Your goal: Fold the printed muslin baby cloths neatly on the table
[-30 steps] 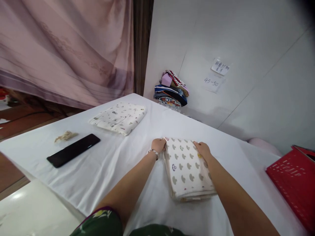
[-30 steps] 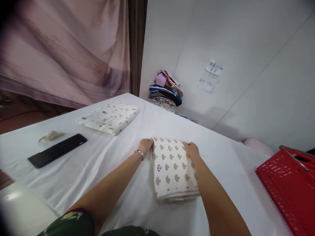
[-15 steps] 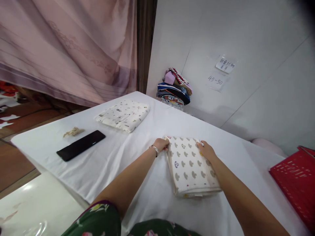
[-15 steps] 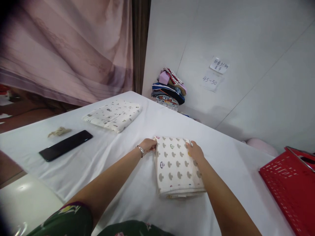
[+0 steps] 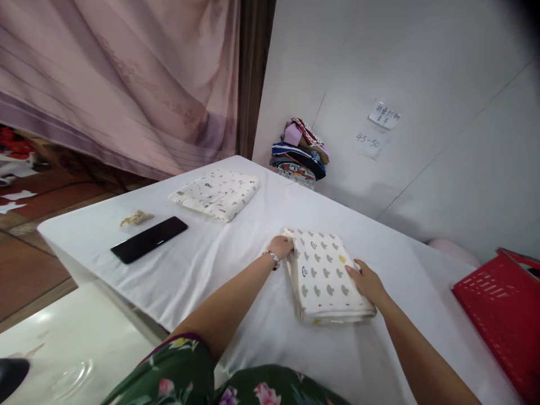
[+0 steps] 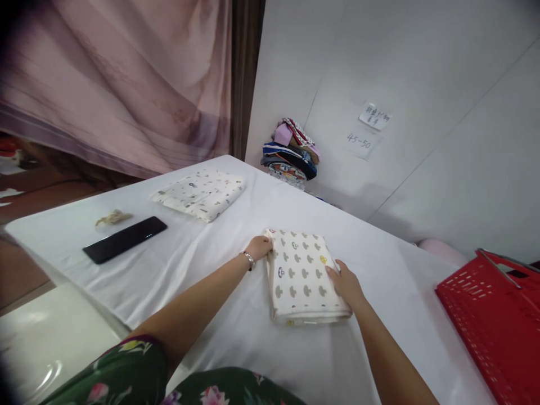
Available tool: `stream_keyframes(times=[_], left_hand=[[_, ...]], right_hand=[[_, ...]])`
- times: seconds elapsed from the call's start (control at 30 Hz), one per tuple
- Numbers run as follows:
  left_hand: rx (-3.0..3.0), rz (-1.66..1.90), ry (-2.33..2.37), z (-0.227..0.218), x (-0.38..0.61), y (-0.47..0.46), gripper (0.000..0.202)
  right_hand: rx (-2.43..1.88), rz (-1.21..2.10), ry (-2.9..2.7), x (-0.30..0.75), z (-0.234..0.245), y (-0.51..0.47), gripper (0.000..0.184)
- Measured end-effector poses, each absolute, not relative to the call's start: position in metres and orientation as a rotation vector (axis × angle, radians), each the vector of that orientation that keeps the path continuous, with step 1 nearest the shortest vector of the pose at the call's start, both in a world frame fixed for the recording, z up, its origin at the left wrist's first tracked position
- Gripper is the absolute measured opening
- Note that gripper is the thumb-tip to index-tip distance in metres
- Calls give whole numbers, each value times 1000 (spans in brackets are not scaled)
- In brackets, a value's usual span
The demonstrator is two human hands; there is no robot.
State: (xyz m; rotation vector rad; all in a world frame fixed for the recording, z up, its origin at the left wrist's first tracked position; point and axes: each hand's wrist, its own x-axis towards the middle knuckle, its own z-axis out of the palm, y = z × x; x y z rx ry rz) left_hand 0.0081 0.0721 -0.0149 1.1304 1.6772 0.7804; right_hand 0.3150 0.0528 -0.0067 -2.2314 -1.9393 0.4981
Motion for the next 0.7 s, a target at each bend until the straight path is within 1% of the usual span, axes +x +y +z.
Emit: stream_keyframes(times=[0.27,0.57,0.7], left_hand=[[1037,738,1572,-18,5,60,13],[1039,656,1464,-13,23,25,16],[1035,673,1472,-15,26,15,17]], right_hand=[[-2167,540,-2014,309,-3,52,48],[-2196,528,-1983,308,-2,51,51],[-2153,522,-1977,306,0,50,49]])
